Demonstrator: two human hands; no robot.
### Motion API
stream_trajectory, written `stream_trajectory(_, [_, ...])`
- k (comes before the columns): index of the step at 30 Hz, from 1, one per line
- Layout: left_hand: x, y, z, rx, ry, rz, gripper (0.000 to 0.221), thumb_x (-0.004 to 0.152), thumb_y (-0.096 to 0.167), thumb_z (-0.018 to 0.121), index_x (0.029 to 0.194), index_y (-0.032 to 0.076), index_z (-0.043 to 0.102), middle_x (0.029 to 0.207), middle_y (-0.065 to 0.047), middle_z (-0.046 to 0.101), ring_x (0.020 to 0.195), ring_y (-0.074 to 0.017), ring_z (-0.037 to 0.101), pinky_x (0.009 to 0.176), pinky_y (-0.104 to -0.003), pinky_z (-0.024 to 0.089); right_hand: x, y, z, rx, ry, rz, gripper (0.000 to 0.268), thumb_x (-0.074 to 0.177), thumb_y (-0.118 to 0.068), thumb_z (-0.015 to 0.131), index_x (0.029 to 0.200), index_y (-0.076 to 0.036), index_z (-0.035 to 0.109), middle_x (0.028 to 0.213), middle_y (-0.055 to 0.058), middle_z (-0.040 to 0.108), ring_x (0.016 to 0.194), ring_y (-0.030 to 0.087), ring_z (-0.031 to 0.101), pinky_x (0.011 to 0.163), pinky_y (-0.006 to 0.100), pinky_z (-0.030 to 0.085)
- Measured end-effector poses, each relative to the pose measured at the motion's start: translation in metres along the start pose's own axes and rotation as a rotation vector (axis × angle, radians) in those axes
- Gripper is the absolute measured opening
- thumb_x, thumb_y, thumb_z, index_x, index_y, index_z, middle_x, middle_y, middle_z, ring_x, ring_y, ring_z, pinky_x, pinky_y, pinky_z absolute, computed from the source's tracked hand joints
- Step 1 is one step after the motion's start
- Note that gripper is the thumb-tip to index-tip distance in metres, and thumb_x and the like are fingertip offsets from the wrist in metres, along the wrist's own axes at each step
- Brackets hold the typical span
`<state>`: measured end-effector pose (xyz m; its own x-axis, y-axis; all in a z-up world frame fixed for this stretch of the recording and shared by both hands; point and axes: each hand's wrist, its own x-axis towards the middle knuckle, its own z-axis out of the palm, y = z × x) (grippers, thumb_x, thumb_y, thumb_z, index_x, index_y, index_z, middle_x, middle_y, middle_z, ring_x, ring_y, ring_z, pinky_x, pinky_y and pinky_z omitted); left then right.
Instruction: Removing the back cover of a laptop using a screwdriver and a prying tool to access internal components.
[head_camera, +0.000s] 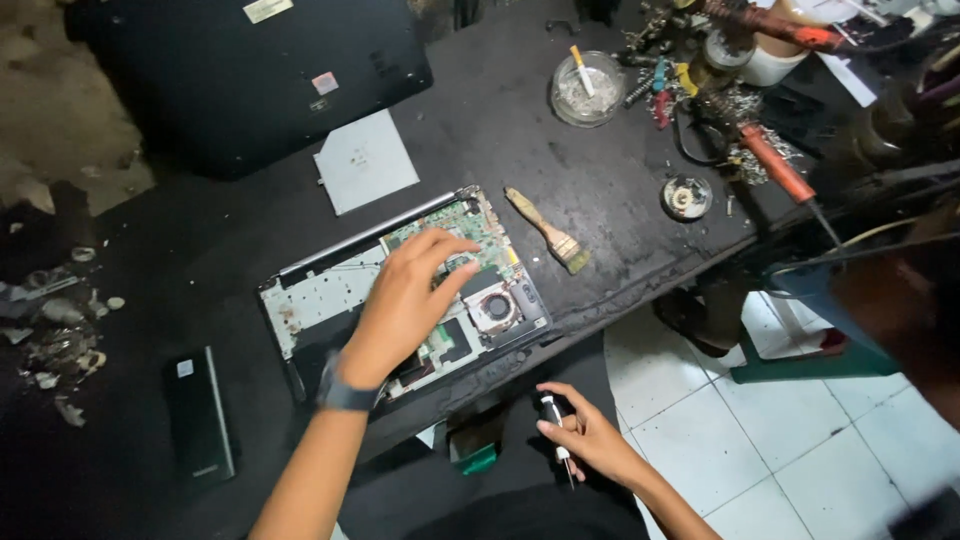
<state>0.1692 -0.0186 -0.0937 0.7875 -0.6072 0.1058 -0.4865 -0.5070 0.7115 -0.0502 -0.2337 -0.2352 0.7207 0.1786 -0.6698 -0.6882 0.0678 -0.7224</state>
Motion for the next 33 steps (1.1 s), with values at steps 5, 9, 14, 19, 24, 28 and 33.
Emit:
stream_trajectory(5, [-0.06,-0.017,-0.012,0.061,0.061,-0.116,0.03,0.101,0.03,0.054,0.123,0.015,0.067,0.141,-0.007,0.054,0.133,-0.0315,0.049,0.107,-0.055,0.037,-0.027,-0.06,0.02,-0.095,-0.13,0.124,0.07,0.096,-0.021,0.069,0.157,-0.028,0.036,0.075,0.01,0.06,0.05,0.018,0.061,0.045,0.029,0.054])
stream_trajectory(9, [-0.089,-0.042,0.0,0.117,0.176,-0.154,0.034,0.101,0.029,0.055,0.131,0.017,0.063,0.158,-0.008,0.038,0.148,-0.0307,0.031,0.122,-0.062,0.008,-0.043,-0.105,0.032,-0.106,-0.205,-0.411,0.085,0.094,-0.008,0.07,0.157,-0.023,0.016,0.086,0.01,0.066,0.073,0.021,0.073,0.07,0.035,0.065])
stream_trajectory(14, [-0.092,-0.044,0.013,0.094,0.281,-0.277,0.032,0.101,0.025,0.062,0.13,0.011,0.066,0.156,-0.017,0.043,0.147,-0.0397,0.031,0.121,-0.059,0.004,0.017,-0.116,0.049,-0.286,0.334,-1.123,0.085,0.089,0.008,0.07,0.15,-0.002,0.011,0.091,0.025,0.073,0.077,0.034,0.073,0.072,0.046,0.06])
stream_trajectory(19, [-0.094,-0.045,0.014,0.168,0.294,-0.277,0.031,0.103,0.029,0.058,0.13,0.016,0.067,0.154,-0.012,0.047,0.147,-0.0341,0.033,0.122,-0.054,0.01,0.093,-0.056,0.006,-0.323,0.374,-1.193,0.085,0.09,0.011,0.069,0.153,-0.003,0.013,0.093,0.022,0.073,0.082,0.035,0.077,0.077,0.047,0.063])
stream_trajectory(24, [-0.096,-0.049,0.015,0.157,0.302,-0.276,0.031,0.102,0.029,0.059,0.13,0.017,0.067,0.154,-0.012,0.048,0.148,-0.0338,0.033,0.122,-0.053,0.012,0.099,-0.05,0.0,-0.322,0.415,-1.218,0.088,0.089,0.011,0.07,0.153,-0.006,0.012,0.093,0.021,0.073,0.078,0.032,0.076,0.072,0.043,0.063])
stream_trajectory(28, [-0.095,-0.05,0.016,0.149,0.318,-0.258,0.031,0.102,0.029,0.06,0.129,0.017,0.068,0.154,-0.013,0.048,0.148,-0.0352,0.033,0.121,-0.054,0.014,0.06,-0.091,0.007,-0.277,0.574,-1.231,0.084,0.096,0.012,0.065,0.154,-0.012,0.01,0.096,0.024,0.071,0.078,0.03,0.073,0.072,0.04,0.06])
stream_trajectory(33, [-0.094,-0.051,0.017,0.16,0.312,-0.258,0.031,0.102,0.028,0.06,0.129,0.016,0.068,0.154,-0.013,0.048,0.148,-0.0358,0.033,0.121,-0.054,0.015,0.045,-0.089,-0.007,-0.26,0.752,-1.182,0.089,0.097,0.012,0.068,0.158,-0.011,0.008,0.097,0.024,0.072,0.075,0.025,0.071,0.07,0.034,0.056])
